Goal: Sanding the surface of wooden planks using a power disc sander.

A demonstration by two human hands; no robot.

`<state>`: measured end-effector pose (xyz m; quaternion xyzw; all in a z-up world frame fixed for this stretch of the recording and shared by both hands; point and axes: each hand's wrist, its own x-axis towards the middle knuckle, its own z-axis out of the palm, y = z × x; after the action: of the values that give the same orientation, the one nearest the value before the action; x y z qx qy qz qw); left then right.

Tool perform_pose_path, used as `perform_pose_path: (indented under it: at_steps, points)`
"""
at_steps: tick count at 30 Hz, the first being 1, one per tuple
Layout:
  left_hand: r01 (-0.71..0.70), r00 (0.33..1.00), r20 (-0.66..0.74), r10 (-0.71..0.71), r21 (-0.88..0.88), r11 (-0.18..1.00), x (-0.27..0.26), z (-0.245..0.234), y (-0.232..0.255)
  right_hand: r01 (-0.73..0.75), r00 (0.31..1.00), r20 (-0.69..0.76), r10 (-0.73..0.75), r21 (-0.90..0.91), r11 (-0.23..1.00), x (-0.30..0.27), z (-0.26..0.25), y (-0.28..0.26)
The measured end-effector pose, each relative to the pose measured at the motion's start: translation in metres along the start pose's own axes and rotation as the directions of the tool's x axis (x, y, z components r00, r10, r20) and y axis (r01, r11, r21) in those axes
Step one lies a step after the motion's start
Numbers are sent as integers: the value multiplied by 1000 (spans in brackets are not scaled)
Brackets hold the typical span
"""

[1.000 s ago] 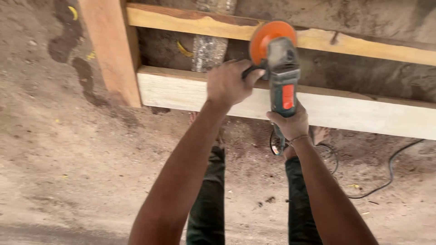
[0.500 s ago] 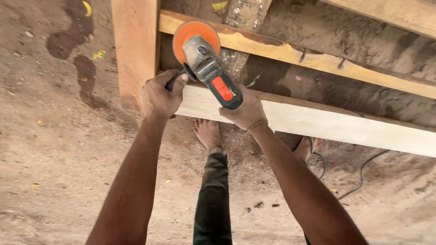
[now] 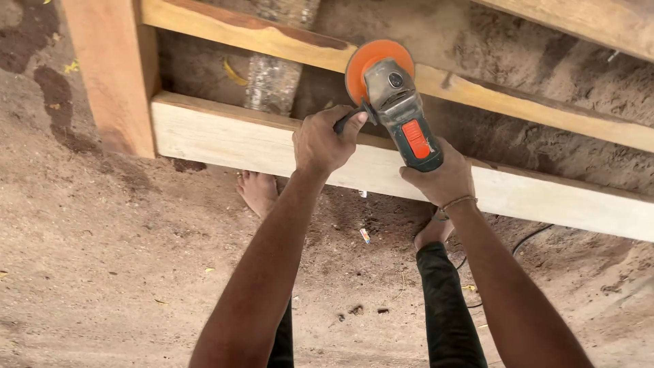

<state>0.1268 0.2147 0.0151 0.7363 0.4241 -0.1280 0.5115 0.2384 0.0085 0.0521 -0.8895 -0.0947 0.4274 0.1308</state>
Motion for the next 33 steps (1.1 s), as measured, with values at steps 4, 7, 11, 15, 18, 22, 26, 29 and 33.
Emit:
perform_pose_path:
  at_steps: [4, 7, 11, 15, 18, 22, 26, 29, 33]
  points:
    - [-150, 983, -105, 150, 1, 989, -16, 51, 18, -9, 1000, 3, 9, 28, 1000, -3, -25, 49]
    - [-22, 999, 31, 21, 53, 998, -23, 85, 44, 6, 1000, -25, -6, 24, 1000, -9, -45, 86]
    - [-54, 998, 23, 52, 95, 994, -37, 137, 73, -56, 998, -6, 56, 40, 998, -13, -69, 143]
    - [-84, 994, 83, 77, 93, 992, -39, 190, 101, -141, 990, 15, 140, 96, 985, -13, -97, 196]
    - [-154, 986, 78, 148, 74, 985, -42, 234, 117, -161, 986, -36, 163, 55, 986, -19, -120, 228]
    - [-224, 971, 106, 216, 77, 971, -41, 287, 136, -160, 983, -76, 166, 77, 984, -23, -128, 296]
    - [-272, 932, 292, 215, 172, 947, -34, 333, 166, -206, 964, -132, 229, 167, 964, -33, -122, 363]
    - [-304, 872, 465, 153, 270, 914, -27, 358, 192, -214, 948, -174, 266, 268, 939, -41, -109, 396]
    - [-454, 801, 573, 171, 396, 798, -11, 339, 206, -104, 939, -213, 269, 571, 815, -41, -72, 397]
